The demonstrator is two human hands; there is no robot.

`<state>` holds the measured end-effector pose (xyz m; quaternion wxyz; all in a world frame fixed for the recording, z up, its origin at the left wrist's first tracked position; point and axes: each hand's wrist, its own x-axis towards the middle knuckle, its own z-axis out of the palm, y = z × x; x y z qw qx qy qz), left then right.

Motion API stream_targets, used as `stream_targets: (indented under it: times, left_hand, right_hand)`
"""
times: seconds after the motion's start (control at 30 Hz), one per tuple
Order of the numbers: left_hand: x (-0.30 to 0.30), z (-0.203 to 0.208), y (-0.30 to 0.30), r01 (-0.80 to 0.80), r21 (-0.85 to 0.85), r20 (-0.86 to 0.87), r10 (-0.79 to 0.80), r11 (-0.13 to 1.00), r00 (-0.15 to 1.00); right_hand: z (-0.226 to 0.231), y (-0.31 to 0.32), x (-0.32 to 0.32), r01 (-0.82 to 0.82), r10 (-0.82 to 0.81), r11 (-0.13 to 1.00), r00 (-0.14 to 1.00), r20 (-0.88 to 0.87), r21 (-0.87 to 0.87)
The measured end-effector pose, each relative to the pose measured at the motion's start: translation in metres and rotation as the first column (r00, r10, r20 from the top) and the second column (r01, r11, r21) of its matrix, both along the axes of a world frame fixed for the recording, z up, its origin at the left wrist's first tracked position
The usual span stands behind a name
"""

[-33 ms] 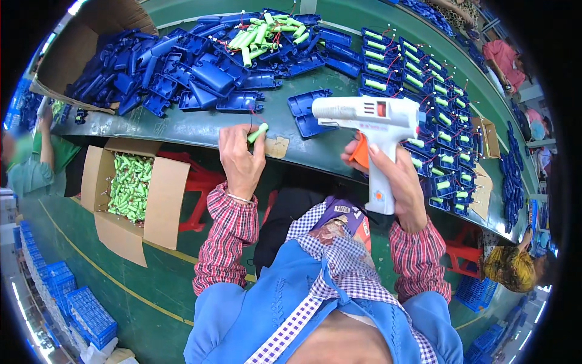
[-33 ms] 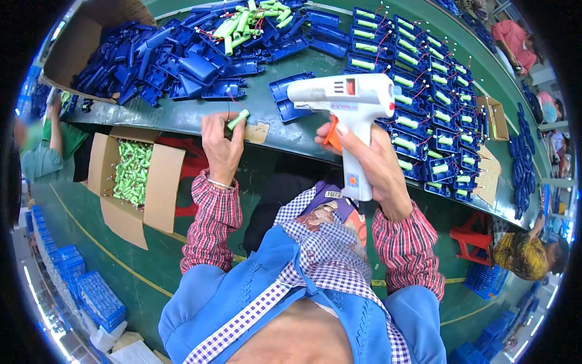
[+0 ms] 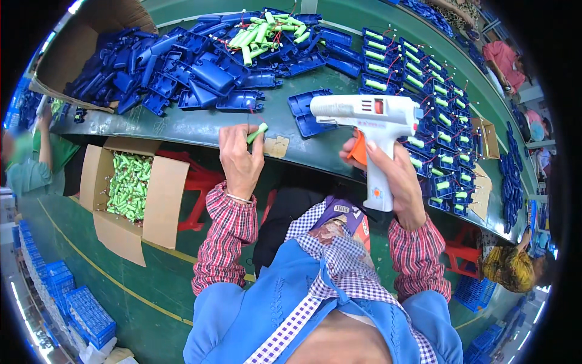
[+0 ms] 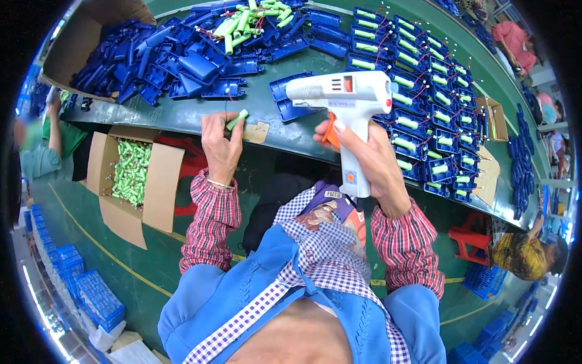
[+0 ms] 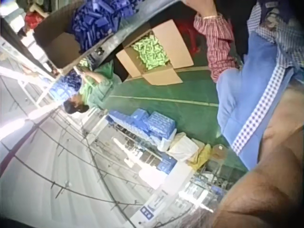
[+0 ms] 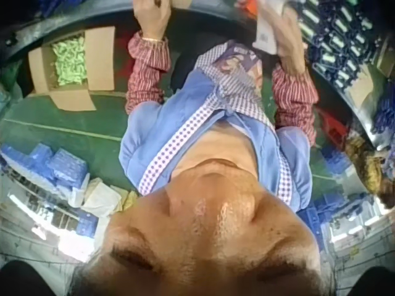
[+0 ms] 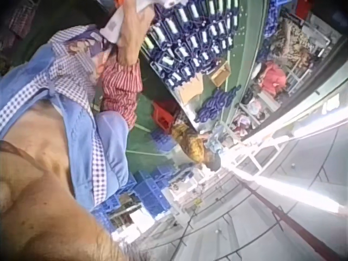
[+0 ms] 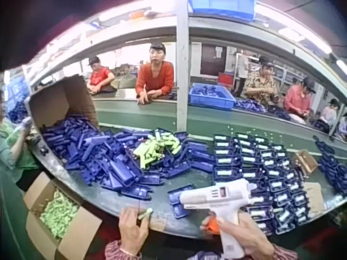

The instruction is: The worker uses a glue gun to secure cylindrical components into blue plastic housings at an assembly line table.

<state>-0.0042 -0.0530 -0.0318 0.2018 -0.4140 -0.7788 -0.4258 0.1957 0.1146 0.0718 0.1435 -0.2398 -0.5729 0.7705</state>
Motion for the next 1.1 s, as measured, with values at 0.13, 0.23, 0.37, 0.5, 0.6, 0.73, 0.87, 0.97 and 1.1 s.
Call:
stream_targets:
  times: [0.13,0.23,0.37,0.5,0.6,0.73,0.87,0.97,1.1]
  left_hand:
    - [0.002,0.000,-0.006,0.015,-0.006,0.069,-0.015,1.000,0.997]
    - [0.002,0.004,-0.009,0.031,-0.014,0.053,-0.030,0.999,0.998]
    - [0.006,0.010,-0.011,-0.008,-0.101,0.043,0.013,0.995,0.999]
    - [0.004,0.008,-0.013,-0.023,-0.094,0.047,0.028,0.995,0.999]
    - [0.004,0.010,-0.011,-0.029,-0.104,0.047,0.035,0.994,0.998]
    - [-0.001,0.010,0.002,0.026,-0.056,0.124,-0.019,0.998,0.992]
    - [-0.004,0.027,0.014,0.055,0.040,0.116,-0.059,0.998,0.991]
    - [-0.007,0.031,0.033,0.096,0.061,0.098,-0.102,0.993,0.990]
    - [-0.009,0.028,0.060,0.135,0.063,0.063,-0.139,0.989,0.988]
  right_hand:
    - [-0.005,0.006,-0.013,-0.049,0.048,0.999,0.998,0.047,0.018]
    - [-0.006,0.006,-0.018,-0.045,0.041,0.998,0.995,0.090,0.046]
    - [0.000,0.006,-0.020,-0.046,0.021,0.992,0.980,0.200,0.120]
    - [0.003,0.007,-0.016,-0.008,-0.003,0.998,0.985,0.170,0.068]
    - [0.002,0.016,-0.009,0.038,-0.046,0.998,0.988,0.147,0.054]
    - [-0.004,0.026,-0.006,0.059,-0.062,0.998,0.989,0.133,0.026]
    - [-0.003,0.024,-0.009,0.040,-0.046,0.998,0.991,0.126,0.050]
    - [-0.004,0.027,-0.009,0.037,-0.046,0.997,0.988,0.149,0.064]
    - [-0.006,0.025,-0.005,0.053,-0.061,0.997,0.986,0.153,0.060]
